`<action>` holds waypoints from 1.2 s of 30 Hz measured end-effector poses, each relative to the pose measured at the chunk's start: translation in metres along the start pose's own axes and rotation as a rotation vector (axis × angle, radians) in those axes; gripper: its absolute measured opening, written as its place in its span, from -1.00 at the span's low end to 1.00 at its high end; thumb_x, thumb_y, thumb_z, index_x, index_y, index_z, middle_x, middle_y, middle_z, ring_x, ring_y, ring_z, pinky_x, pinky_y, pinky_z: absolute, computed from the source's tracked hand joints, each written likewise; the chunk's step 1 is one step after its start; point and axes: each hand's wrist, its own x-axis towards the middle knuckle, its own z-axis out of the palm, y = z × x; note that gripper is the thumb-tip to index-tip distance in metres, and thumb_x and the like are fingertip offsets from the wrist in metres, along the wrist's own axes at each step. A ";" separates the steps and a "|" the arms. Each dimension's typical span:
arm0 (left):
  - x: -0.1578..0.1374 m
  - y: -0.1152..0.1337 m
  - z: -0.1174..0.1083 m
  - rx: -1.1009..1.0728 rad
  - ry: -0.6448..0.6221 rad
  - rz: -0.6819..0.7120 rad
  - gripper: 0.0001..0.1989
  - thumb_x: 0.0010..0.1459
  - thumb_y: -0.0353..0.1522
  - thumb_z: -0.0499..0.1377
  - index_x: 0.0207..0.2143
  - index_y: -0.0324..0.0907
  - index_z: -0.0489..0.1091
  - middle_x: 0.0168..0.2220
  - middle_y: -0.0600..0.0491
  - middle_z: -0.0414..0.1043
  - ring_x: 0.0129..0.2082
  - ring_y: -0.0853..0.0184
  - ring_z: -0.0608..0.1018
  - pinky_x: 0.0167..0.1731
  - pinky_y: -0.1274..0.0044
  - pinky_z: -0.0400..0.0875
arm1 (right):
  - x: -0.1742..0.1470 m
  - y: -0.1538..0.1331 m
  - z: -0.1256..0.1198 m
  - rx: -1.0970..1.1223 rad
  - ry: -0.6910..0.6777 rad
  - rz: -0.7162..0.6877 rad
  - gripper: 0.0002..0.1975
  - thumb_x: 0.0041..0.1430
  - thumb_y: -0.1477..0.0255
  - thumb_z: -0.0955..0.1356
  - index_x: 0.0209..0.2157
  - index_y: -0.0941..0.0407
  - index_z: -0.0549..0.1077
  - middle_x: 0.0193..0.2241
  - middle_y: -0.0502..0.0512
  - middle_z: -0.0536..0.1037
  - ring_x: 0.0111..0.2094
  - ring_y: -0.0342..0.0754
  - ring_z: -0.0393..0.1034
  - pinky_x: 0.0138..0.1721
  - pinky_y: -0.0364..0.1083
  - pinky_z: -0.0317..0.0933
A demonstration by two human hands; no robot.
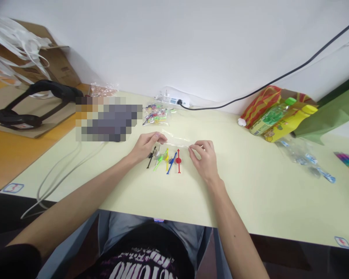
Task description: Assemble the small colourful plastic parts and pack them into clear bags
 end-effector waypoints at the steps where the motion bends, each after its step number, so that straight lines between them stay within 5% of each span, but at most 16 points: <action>1: 0.000 -0.001 0.000 0.009 0.019 0.001 -0.48 0.41 -0.02 0.01 -0.24 -0.19 0.59 -0.26 -0.04 0.62 -0.22 0.25 0.62 -0.11 0.43 0.48 | 0.000 0.000 0.000 0.007 0.002 0.005 -0.87 0.34 0.35 0.35 -0.21 -0.03 0.59 -0.19 0.16 0.54 -0.10 0.13 0.37 -0.08 0.16 0.36; 9: 0.003 -0.005 0.001 0.007 0.086 -0.058 -0.70 0.24 -0.13 0.27 -0.24 -0.18 0.61 -0.20 -0.04 0.62 -0.20 0.25 0.61 -0.10 0.42 0.49 | 0.001 0.001 -0.002 0.038 -0.009 0.015 -0.89 0.32 0.35 0.37 -0.19 -0.01 0.57 -0.16 0.18 0.54 -0.05 0.14 0.40 0.01 0.18 0.36; 15: 0.006 -0.012 0.002 -0.097 0.063 -0.027 -0.66 0.18 -0.28 0.32 0.01 -0.17 0.56 -0.02 -0.08 0.56 -0.21 0.36 0.56 -0.10 0.47 0.52 | 0.002 -0.002 -0.002 0.057 0.042 0.032 -0.82 0.30 0.36 0.38 -0.08 0.02 0.52 -0.15 0.16 0.55 -0.07 0.12 0.43 0.00 0.19 0.41; 24: 0.008 -0.008 -0.006 -0.022 -0.033 0.001 -0.25 0.13 -0.41 0.28 0.36 0.08 0.24 0.48 -0.11 -0.02 -0.37 0.53 0.37 -0.18 0.50 0.51 | 0.003 -0.004 0.002 0.389 0.143 0.425 -0.58 0.18 0.18 0.45 0.03 -0.01 0.39 0.08 0.17 0.36 0.04 0.06 0.44 -0.12 0.06 0.53; 31: 0.007 -0.006 -0.008 -0.013 -0.096 0.007 -0.22 0.15 -0.39 0.29 0.40 0.10 0.17 0.50 -0.13 -0.11 -0.37 0.51 0.43 -0.26 0.53 0.49 | 0.006 -0.006 0.000 0.577 -0.011 0.713 -0.50 0.17 0.16 0.43 0.07 0.05 0.33 -0.30 0.03 0.56 -0.42 -0.08 0.47 -0.35 -0.06 0.41; 36: 0.007 -0.003 -0.008 -0.089 -0.109 -0.009 -0.18 0.13 -0.39 0.32 0.40 0.14 0.16 0.52 -0.11 -0.17 -0.39 0.54 0.42 -0.27 0.53 0.52 | 0.009 -0.009 -0.001 0.577 -0.005 0.746 -0.56 0.09 0.23 0.44 -0.01 0.08 0.39 -0.36 0.01 0.57 -0.44 -0.10 0.41 -0.40 -0.10 0.31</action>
